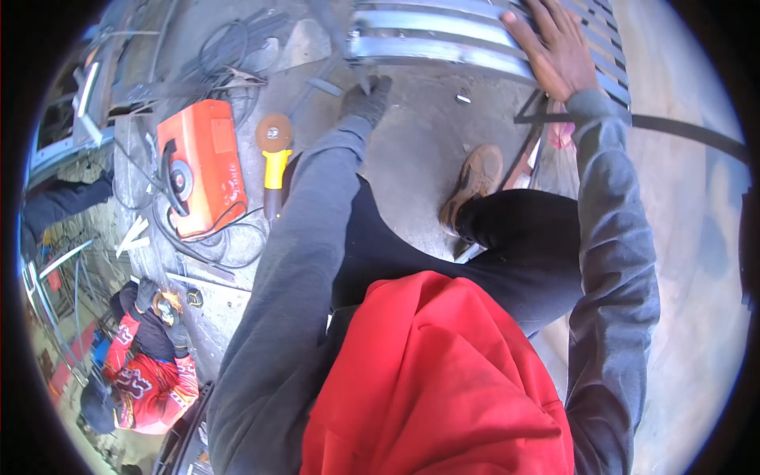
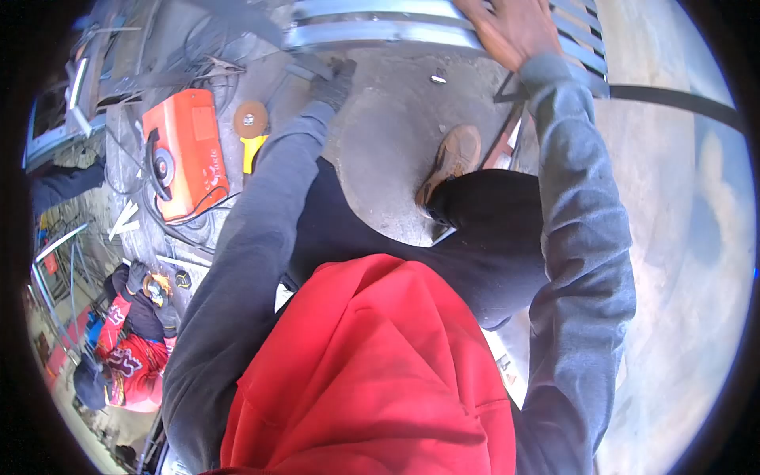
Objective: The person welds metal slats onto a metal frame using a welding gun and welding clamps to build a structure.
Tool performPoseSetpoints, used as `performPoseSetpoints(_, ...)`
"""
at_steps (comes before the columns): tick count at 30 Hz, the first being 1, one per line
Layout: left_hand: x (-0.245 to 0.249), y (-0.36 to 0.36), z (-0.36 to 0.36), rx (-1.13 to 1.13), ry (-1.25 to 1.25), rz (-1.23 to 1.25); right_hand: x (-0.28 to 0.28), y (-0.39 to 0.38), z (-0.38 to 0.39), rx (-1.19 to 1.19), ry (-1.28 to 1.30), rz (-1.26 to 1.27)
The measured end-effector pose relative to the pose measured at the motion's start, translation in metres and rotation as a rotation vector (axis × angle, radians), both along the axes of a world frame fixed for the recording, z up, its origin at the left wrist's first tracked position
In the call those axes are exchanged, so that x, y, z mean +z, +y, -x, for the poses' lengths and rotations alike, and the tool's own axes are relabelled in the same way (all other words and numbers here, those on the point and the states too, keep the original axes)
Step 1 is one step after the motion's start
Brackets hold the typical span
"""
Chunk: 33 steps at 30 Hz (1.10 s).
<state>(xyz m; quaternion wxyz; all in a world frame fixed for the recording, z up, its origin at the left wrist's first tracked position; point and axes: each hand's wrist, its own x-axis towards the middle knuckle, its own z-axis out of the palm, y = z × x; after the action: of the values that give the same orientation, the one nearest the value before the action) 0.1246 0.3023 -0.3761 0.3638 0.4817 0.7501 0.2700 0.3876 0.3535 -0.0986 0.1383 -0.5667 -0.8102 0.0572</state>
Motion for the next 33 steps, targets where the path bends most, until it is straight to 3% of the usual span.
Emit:
performPoseSetpoints(3, 0.007, -0.004, 0.002, -0.107, -0.087, 0.120, -0.008, 0.001, 0.004, -0.003, 0.025, -0.115)
performPoseSetpoints(6, -0.019, -0.022, 0.000, -0.047, 0.146, 0.014, -0.047, 0.025, -0.020, 0.105, -0.078, -0.260)
performPoseSetpoints(8, -0.031, -0.025, -0.008, -0.030, 0.133, 0.285, -0.045, 0.026, -0.024, 0.128, -0.036, -0.226)
performPoseSetpoints(11, -0.018, -0.036, -0.021, -0.011, 0.031, 0.407, -0.036, 0.022, -0.027, 0.114, 0.006, -0.167)
performPoseSetpoints(14, 0.024, -0.038, -0.020, -0.055, -0.044, 0.444, -0.030, 0.021, -0.022, 0.082, 0.012, -0.122)
performPoseSetpoints(18, 0.044, -0.037, -0.013, -0.030, -0.053, 0.421, -0.032, 0.022, -0.012, 0.064, 0.008, -0.119)
performPoseSetpoints(24, 0.006, -0.039, -0.012, -0.149, -0.002, 0.432, -0.028, 0.017, -0.017, 0.059, 0.021, -0.126)
performPoseSetpoints(29, -0.001, -0.036, -0.004, -0.176, 0.234, 0.248, -0.020, 0.006, -0.006, 0.020, 0.036, -0.118)
performPoseSetpoints(31, 0.033, -0.040, 0.007, -0.068, 0.013, 0.202, -0.021, 0.002, -0.006, 0.011, 0.051, -0.124)
performPoseSetpoints(33, 0.004, -0.047, 0.019, 0.019, -0.336, -0.062, -0.019, -0.001, -0.009, 0.014, 0.059, -0.117)
